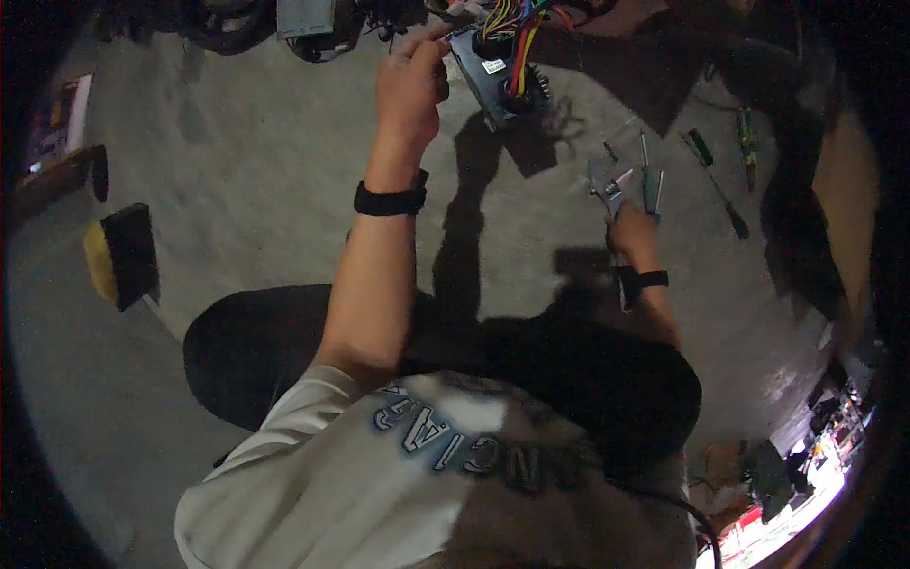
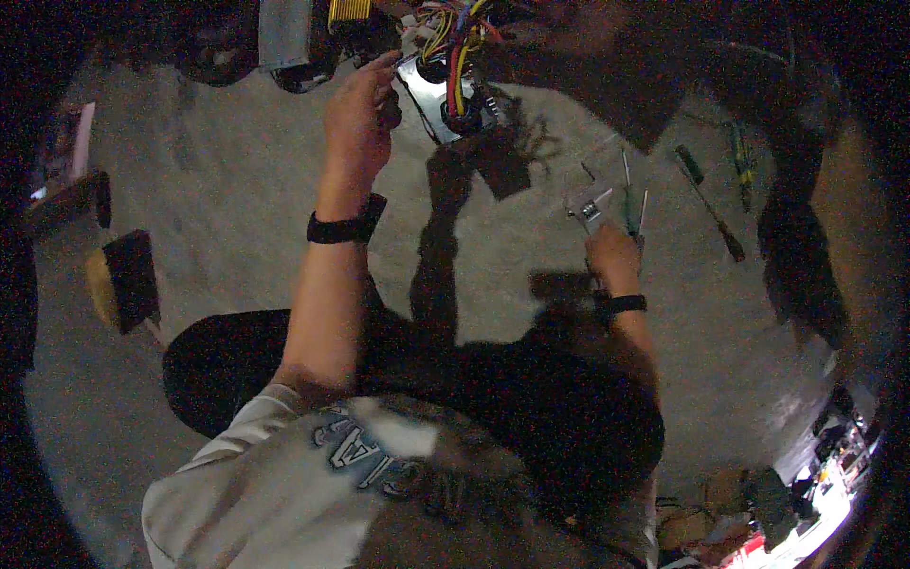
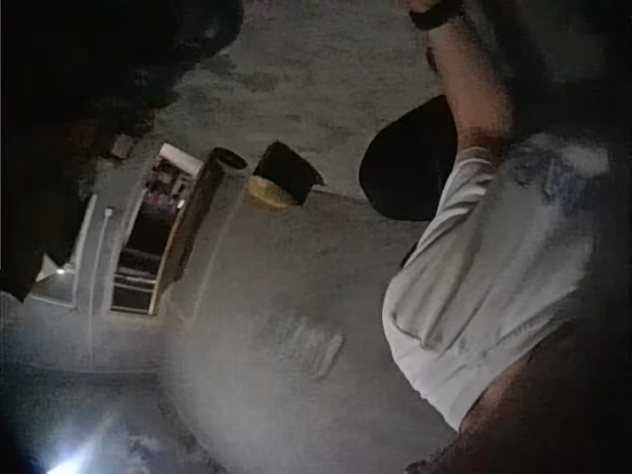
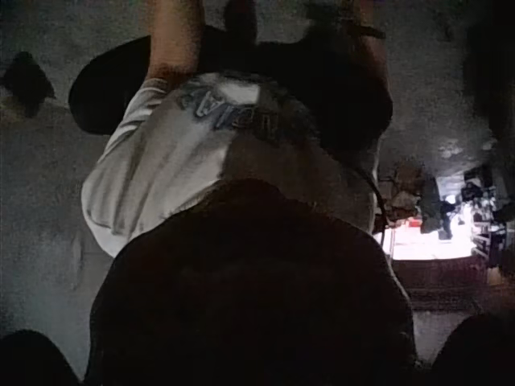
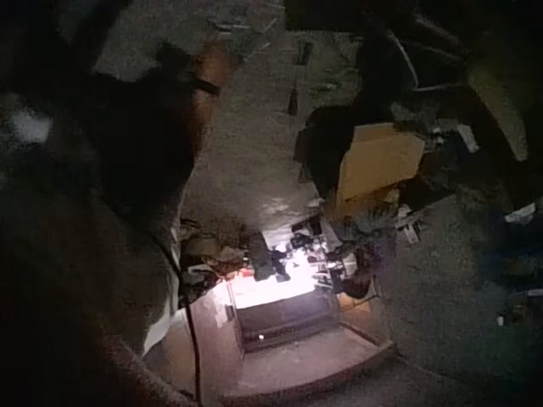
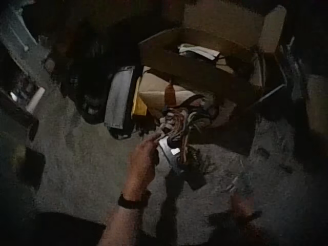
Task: Using a screwdriver and wrench to work on an electronic motor controller or power supply unit.
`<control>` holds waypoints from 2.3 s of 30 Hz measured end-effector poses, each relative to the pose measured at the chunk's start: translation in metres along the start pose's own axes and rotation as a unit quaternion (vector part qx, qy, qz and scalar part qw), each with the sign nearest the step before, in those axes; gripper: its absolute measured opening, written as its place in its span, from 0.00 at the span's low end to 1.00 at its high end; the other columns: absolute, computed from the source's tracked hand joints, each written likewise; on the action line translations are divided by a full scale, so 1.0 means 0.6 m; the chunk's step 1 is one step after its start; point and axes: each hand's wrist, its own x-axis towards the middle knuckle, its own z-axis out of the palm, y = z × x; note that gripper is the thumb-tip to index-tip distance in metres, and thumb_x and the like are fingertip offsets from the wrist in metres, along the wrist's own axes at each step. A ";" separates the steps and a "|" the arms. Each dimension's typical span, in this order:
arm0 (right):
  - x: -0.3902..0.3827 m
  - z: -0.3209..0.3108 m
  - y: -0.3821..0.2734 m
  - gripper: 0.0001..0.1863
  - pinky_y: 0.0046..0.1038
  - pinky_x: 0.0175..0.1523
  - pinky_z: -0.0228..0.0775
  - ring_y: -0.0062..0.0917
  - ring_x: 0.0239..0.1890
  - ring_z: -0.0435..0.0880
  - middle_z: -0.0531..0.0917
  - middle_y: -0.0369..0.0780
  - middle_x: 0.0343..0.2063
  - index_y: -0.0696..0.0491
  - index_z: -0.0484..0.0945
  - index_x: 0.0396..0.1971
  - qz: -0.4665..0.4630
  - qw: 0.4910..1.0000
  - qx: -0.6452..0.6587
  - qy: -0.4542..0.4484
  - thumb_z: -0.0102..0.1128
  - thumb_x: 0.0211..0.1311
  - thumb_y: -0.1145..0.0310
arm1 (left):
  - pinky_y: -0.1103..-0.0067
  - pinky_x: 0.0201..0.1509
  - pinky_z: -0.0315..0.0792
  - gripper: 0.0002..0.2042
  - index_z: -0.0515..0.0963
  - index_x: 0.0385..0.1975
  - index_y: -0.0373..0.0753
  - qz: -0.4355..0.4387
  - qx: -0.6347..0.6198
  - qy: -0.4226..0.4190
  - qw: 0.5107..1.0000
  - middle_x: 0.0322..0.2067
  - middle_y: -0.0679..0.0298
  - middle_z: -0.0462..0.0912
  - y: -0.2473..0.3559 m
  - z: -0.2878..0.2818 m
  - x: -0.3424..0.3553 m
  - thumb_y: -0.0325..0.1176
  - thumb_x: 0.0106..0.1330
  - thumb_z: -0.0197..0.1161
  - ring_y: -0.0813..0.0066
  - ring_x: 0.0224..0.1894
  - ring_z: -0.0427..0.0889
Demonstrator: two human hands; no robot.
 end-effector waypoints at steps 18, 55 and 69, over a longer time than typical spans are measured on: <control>-0.006 -0.006 0.008 0.21 0.47 0.52 0.75 0.50 0.47 0.84 0.85 0.52 0.41 0.58 0.76 0.45 0.038 0.998 0.043 0.010 0.67 0.59 0.59 | 0.86 0.24 0.60 0.23 0.71 0.60 0.31 0.011 0.040 -0.002 0.999 0.27 0.72 0.75 -0.022 0.009 -0.008 0.27 0.64 0.62 0.87 0.23 0.68; -0.011 -0.015 0.010 0.25 0.48 0.52 0.73 0.50 0.48 0.82 0.84 0.52 0.43 0.58 0.75 0.50 0.027 0.998 0.063 0.012 0.68 0.60 0.58 | 0.77 0.48 0.79 0.24 0.69 0.61 0.31 0.008 -0.121 -0.010 0.993 0.46 0.61 0.83 -0.041 -0.045 -0.034 0.26 0.62 0.57 0.73 0.44 0.83; -0.005 -0.015 0.015 0.26 0.49 0.50 0.73 0.53 0.47 0.82 0.84 0.53 0.41 0.58 0.74 0.49 0.053 0.995 0.082 0.026 0.70 0.59 0.57 | 0.73 0.52 0.78 0.24 0.72 0.59 0.34 0.002 -0.060 -0.050 0.997 0.47 0.63 0.82 -0.042 -0.024 -0.012 0.31 0.62 0.63 0.71 0.47 0.82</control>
